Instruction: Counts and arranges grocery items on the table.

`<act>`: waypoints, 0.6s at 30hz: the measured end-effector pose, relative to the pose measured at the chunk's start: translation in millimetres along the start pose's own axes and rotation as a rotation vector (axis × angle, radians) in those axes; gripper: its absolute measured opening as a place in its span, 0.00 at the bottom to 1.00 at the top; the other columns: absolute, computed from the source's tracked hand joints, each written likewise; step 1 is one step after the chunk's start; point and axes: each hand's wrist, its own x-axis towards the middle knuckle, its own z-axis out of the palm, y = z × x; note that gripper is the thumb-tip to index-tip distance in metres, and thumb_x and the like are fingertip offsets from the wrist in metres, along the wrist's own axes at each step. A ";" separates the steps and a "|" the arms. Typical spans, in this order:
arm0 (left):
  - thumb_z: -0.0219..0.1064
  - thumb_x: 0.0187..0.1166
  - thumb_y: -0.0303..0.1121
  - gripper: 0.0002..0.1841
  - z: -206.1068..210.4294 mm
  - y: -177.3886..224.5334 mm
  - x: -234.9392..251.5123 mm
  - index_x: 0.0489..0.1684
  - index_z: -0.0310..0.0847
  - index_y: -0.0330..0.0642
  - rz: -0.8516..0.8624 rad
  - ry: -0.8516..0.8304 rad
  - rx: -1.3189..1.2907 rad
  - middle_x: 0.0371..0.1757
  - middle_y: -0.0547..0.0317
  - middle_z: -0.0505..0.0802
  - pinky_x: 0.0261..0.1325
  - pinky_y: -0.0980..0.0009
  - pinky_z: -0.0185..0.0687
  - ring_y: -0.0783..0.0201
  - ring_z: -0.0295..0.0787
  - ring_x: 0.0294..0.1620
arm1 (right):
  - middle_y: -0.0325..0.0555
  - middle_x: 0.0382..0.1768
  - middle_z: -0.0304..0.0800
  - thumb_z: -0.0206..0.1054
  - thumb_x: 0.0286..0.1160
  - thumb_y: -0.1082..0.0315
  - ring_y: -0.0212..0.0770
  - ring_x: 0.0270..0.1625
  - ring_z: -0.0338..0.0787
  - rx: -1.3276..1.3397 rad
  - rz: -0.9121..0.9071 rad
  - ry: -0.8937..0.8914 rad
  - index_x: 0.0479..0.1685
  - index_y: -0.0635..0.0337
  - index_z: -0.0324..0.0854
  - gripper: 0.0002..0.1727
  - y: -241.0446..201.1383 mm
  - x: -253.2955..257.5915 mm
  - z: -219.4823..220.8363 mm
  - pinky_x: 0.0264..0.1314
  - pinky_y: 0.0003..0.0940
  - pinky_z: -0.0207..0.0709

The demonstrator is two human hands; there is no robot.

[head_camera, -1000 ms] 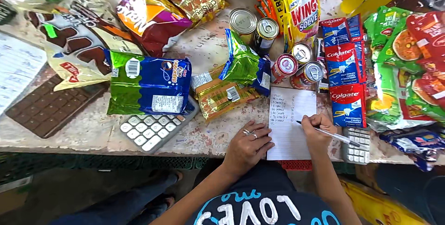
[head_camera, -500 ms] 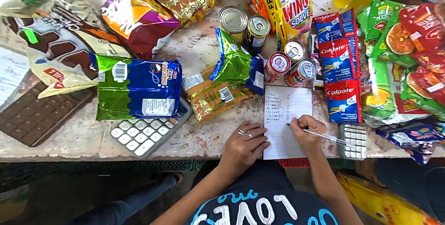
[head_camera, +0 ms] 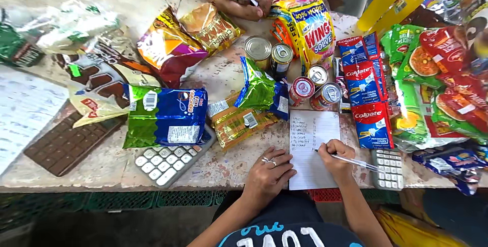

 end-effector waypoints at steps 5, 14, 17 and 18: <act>0.74 0.77 0.41 0.09 0.5 -0.6 -4.8 0.42 0.97 0.48 -0.010 0.001 0.005 0.61 0.63 0.96 0.85 0.54 0.72 0.61 0.86 0.74 | 0.29 0.14 0.72 0.71 0.61 0.73 0.26 0.17 0.74 0.035 0.031 -0.014 0.13 0.48 0.68 0.17 0.4 -0.5 0.9 0.17 0.22 0.68; 0.72 0.80 0.33 0.11 -55.5 0.6 13.5 0.56 0.92 0.46 0.047 0.116 -0.073 0.66 0.55 0.93 0.75 0.64 0.84 0.61 0.88 0.71 | 0.51 0.53 0.95 0.46 0.94 0.66 0.49 0.45 0.97 0.294 0.181 -0.079 0.73 0.65 0.72 0.19 -10.8 46.1 -31.9 0.45 0.46 0.93; 0.71 0.80 0.32 0.12 -90.8 0.2 32.1 0.58 0.91 0.48 0.043 0.310 0.069 0.67 0.56 0.92 0.78 0.59 0.81 0.58 0.86 0.72 | 0.51 0.54 0.93 0.52 0.92 0.69 0.48 0.54 0.95 0.236 0.030 0.003 0.70 0.71 0.76 0.18 -0.2 69.9 -34.9 0.57 0.46 0.91; 0.71 0.80 0.33 0.12 -101.3 -2.0 35.7 0.58 0.91 0.48 0.032 0.364 0.117 0.67 0.56 0.92 0.78 0.59 0.80 0.57 0.86 0.73 | 0.52 0.59 0.92 0.58 0.88 0.70 0.48 0.60 0.93 0.196 -0.028 0.011 0.67 0.71 0.79 0.17 2.6 81.2 -34.4 0.63 0.45 0.89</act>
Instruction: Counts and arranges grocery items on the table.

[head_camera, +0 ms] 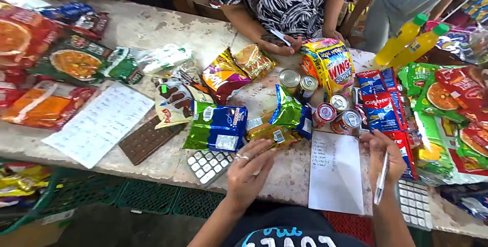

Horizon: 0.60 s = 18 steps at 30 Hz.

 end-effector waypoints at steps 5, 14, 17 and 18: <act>0.73 0.77 0.34 0.16 -35.0 -24.9 10.4 0.61 0.90 0.42 -0.081 0.120 0.186 0.67 0.47 0.91 0.79 0.62 0.76 0.57 0.84 0.74 | 0.54 0.76 0.80 0.71 0.78 0.53 0.44 0.78 0.80 -0.262 -0.037 -0.062 0.77 0.67 0.76 0.34 -15.2 45.5 37.8 0.79 0.40 0.76; 0.72 0.77 0.38 0.24 -46.0 -47.8 39.0 0.69 0.83 0.32 -0.192 0.048 0.193 0.71 0.38 0.87 0.73 0.61 0.81 0.54 0.87 0.71 | 0.44 0.72 0.85 0.74 0.75 0.47 0.39 0.75 0.83 -0.144 0.014 -0.254 0.73 0.57 0.81 0.32 14.5 77.0 78.8 0.80 0.40 0.77; 0.72 0.77 0.39 0.26 -39.8 -49.3 62.5 0.70 0.82 0.31 -0.221 -0.013 0.122 0.72 0.40 0.87 0.74 0.57 0.80 0.53 0.86 0.72 | 0.39 0.65 0.90 0.72 0.77 0.47 0.36 0.69 0.88 -0.190 0.054 -0.372 0.70 0.53 0.84 0.28 13.6 94.5 77.1 0.72 0.38 0.84; 0.73 0.77 0.38 0.27 -35.9 -48.3 75.5 0.71 0.81 0.31 -0.230 -0.042 0.086 0.72 0.40 0.87 0.74 0.57 0.81 0.54 0.86 0.72 | 0.38 0.62 0.92 0.72 0.78 0.46 0.35 0.65 0.90 -0.216 0.075 -0.401 0.69 0.52 0.85 0.27 9.2 101.6 76.2 0.68 0.37 0.87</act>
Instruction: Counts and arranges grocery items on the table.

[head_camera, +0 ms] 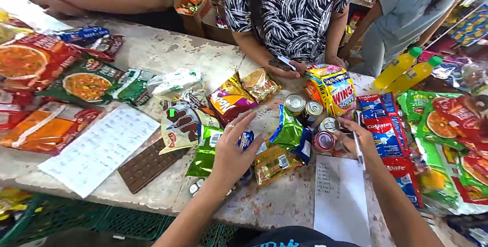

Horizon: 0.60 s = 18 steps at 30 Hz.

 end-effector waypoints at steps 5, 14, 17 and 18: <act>0.72 0.80 0.36 0.30 45.6 34.3 100.7 0.81 0.72 0.34 -0.145 -0.324 -0.231 0.76 0.41 0.83 0.77 0.58 0.79 0.54 0.83 0.74 | 0.55 0.56 0.94 0.72 0.76 0.56 0.47 0.54 0.95 -0.219 -0.181 0.118 0.65 0.68 0.84 0.26 -81.1 36.3 -13.0 0.59 0.47 0.87; 0.62 0.85 0.55 0.38 203.8 28.8 217.7 0.81 0.64 0.28 -0.786 -0.447 -0.610 0.75 0.32 0.79 0.76 0.46 0.77 0.44 0.79 0.76 | 0.67 0.71 0.82 0.68 0.82 0.51 0.60 0.75 0.82 -0.135 0.172 0.059 0.79 0.68 0.73 0.34 -29.0 151.7 -31.6 0.80 0.59 0.71; 0.66 0.81 0.58 0.46 220.5 34.9 224.0 0.89 0.53 0.31 -0.880 -0.413 -0.549 0.81 0.31 0.74 0.78 0.43 0.73 0.42 0.73 0.80 | 0.66 0.74 0.79 0.65 0.84 0.48 0.56 0.73 0.83 0.089 0.367 -0.028 0.85 0.66 0.65 0.38 -3.4 146.0 -31.5 0.75 0.55 0.75; 0.69 0.79 0.55 0.48 225.0 33.6 224.7 0.90 0.49 0.32 -0.884 -0.405 -0.536 0.80 0.31 0.74 0.77 0.43 0.73 0.41 0.74 0.80 | 0.65 0.73 0.80 0.64 0.84 0.49 0.54 0.70 0.85 0.138 0.400 -0.038 0.85 0.65 0.65 0.37 -2.7 142.5 -29.3 0.72 0.53 0.77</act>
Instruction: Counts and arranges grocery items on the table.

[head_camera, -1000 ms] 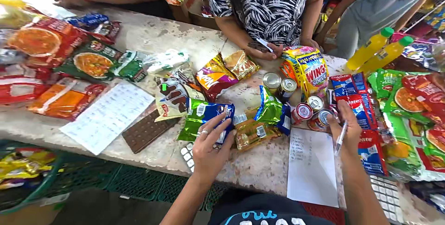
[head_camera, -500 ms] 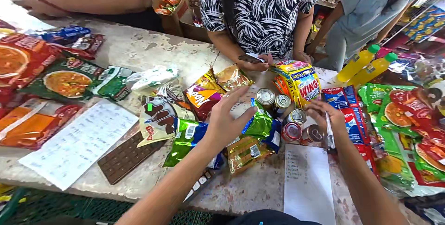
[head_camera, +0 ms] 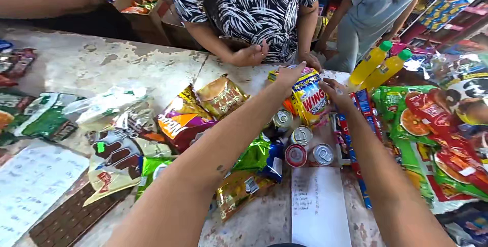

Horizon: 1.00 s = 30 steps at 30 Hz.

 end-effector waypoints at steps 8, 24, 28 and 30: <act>0.75 0.72 0.55 0.45 24.6 -18.1 -4.2 0.82 0.62 0.33 0.050 -0.179 0.264 0.66 0.34 0.86 0.66 0.42 0.82 0.43 0.87 0.65 | 0.64 0.62 0.87 0.72 0.78 0.51 0.55 0.63 0.89 -0.211 0.069 0.028 0.75 0.67 0.74 0.34 2.0 -43.4 -29.7 0.70 0.56 0.78; 0.80 0.68 0.53 0.51 -48.7 -74.9 -168.4 0.94 0.56 0.52 0.486 -0.373 1.281 0.93 0.34 0.55 0.88 0.28 0.35 0.35 0.47 0.94 | 0.41 0.65 0.91 0.77 0.71 0.53 0.39 0.69 0.88 -0.257 -0.477 0.123 0.61 0.51 0.89 0.21 72.9 -184.9 29.7 0.73 0.42 0.82; 0.70 0.78 0.30 0.30 -72.4 -130.6 -171.0 0.83 0.75 0.54 0.874 -0.120 1.310 0.87 0.43 0.73 0.79 0.36 0.65 0.41 0.67 0.87 | 0.49 0.58 0.93 0.77 0.68 0.60 0.43 0.59 0.94 -0.393 -0.562 0.286 0.56 0.61 0.90 0.20 45.3 -197.8 31.2 0.63 0.42 0.87; 0.69 0.77 0.26 0.27 -82.3 -140.0 -169.2 0.79 0.79 0.48 0.928 -0.029 1.299 0.86 0.47 0.76 0.80 0.36 0.64 0.42 0.71 0.86 | 0.52 0.58 0.94 0.77 0.66 0.59 0.51 0.58 0.94 -0.488 -0.567 0.361 0.52 0.61 0.92 0.18 42.0 -198.9 35.5 0.61 0.49 0.86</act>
